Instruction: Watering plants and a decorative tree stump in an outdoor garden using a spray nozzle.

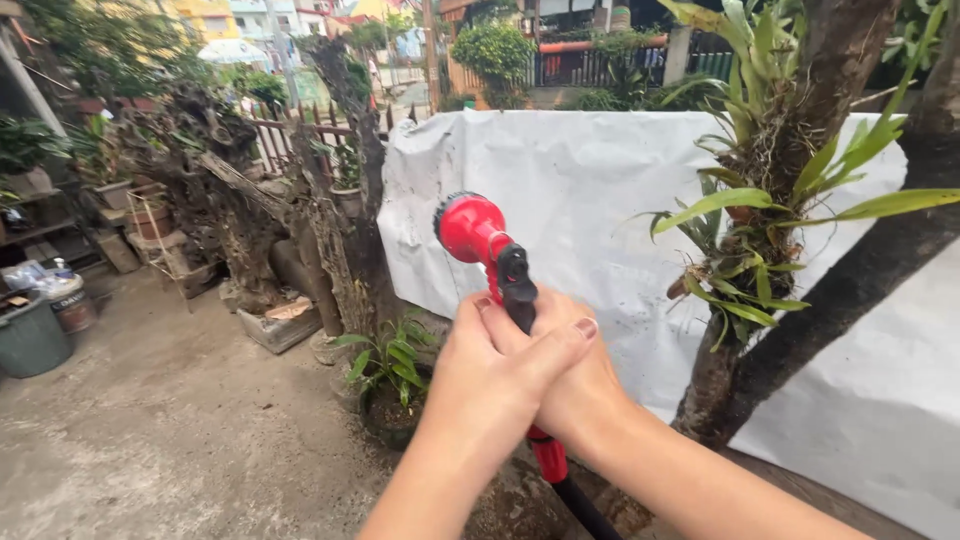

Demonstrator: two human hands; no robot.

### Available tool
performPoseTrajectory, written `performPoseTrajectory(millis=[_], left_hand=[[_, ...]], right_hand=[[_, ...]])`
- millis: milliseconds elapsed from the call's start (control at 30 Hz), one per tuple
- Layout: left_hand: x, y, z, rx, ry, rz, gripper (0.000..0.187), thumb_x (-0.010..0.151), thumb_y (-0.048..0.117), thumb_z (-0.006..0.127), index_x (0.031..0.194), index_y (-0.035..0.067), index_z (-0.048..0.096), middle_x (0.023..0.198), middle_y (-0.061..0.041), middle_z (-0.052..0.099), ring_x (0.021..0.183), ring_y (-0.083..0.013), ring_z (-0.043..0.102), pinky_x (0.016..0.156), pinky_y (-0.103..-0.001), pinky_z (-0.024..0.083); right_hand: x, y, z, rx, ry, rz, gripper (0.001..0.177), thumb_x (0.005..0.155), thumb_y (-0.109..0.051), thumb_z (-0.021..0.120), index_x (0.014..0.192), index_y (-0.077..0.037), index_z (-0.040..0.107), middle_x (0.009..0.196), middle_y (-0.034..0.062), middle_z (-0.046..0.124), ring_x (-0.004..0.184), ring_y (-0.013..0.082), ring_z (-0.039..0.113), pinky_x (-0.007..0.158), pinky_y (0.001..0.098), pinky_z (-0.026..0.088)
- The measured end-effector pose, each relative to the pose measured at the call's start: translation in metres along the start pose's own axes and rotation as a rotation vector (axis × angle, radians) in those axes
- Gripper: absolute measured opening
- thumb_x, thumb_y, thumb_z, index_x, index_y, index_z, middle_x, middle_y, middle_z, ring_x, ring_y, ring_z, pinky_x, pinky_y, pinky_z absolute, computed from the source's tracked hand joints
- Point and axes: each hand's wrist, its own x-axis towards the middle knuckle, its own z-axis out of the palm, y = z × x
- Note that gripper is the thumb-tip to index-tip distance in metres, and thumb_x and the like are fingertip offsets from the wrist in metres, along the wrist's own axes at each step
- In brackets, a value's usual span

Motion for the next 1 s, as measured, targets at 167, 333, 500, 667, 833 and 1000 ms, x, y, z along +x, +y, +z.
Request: performPoseTrajectory(millis=[167, 333, 500, 667, 833, 1000], left_hand=[[-0.003, 0.004, -0.022, 0.074, 0.024, -0.04, 0.073, 0.061, 0.042, 0.083, 0.116, 0.0, 0.058, 0.104, -0.013, 0.074, 0.096, -0.0198, 0.074, 0.084, -0.033, 0.058], [-0.001, 0.01, -0.062, 0.196, 0.104, -0.068, 0.074, 0.058, 0.043, 0.082, 0.115, 0.001, 0.059, 0.101, -0.013, 0.075, 0.091, -0.0209, 0.075, 0.081, -0.034, 0.059], [-0.003, -0.002, -0.105, 0.217, 0.16, -0.047, 0.072, 0.058, 0.044, 0.084, 0.113, 0.004, 0.059, 0.104, -0.011, 0.074, 0.095, -0.0187, 0.074, 0.083, -0.033, 0.058], [-0.004, -0.021, -0.155, 0.059, 0.186, -0.077, 0.069, 0.061, 0.038, 0.085, 0.113, 0.002, 0.057, 0.105, -0.013, 0.073, 0.097, -0.0193, 0.072, 0.085, -0.034, 0.058], [-0.001, -0.037, -0.179, -0.041, 0.169, -0.096, 0.07, 0.064, 0.036, 0.086, 0.116, 0.002, 0.055, 0.111, -0.013, 0.07, 0.103, -0.0183, 0.069, 0.091, -0.033, 0.055], [0.01, -0.042, -0.149, -0.258, 0.077, -0.117, 0.071, 0.064, 0.036, 0.085, 0.118, 0.003, 0.052, 0.111, -0.013, 0.068, 0.102, -0.0178, 0.069, 0.09, -0.034, 0.056]], right_hand=[[-0.006, -0.022, 0.023, 0.029, -0.025, -0.033, 0.044, 0.092, -0.041, 0.06, 0.085, 0.003, 0.061, 0.066, 0.0159, 0.063, 0.059, 0.0245, 0.05, 0.055, 0.0444, 0.048], [-0.006, -0.051, 0.068, 0.094, -0.1, -0.097, 0.044, 0.093, -0.04, 0.059, 0.085, 0.003, 0.061, 0.065, 0.0156, 0.062, 0.059, 0.0249, 0.049, 0.055, 0.0441, 0.047], [-0.015, -0.051, 0.132, 0.101, -0.059, -0.234, 0.041, 0.089, -0.041, 0.062, 0.086, 0.0, 0.064, 0.065, 0.0084, 0.068, 0.058, 0.0188, 0.058, 0.06, 0.0382, 0.05], [-0.031, -0.079, 0.178, 0.131, -0.193, -0.099, 0.042, 0.089, -0.041, 0.062, 0.087, 0.001, 0.064, 0.063, 0.0121, 0.063, 0.06, 0.0191, 0.052, 0.056, 0.0412, 0.049], [-0.034, -0.088, 0.196, -0.018, -0.203, -0.007, 0.048, 0.087, -0.047, 0.065, 0.088, 0.0, 0.067, 0.063, 0.0122, 0.067, 0.059, 0.0199, 0.061, 0.059, 0.0391, 0.051], [-0.021, -0.084, 0.168, -0.085, -0.242, 0.091, 0.049, 0.086, -0.052, 0.064, 0.091, -0.004, 0.07, 0.061, 0.0124, 0.069, 0.054, 0.0205, 0.064, 0.054, 0.0428, 0.051]])
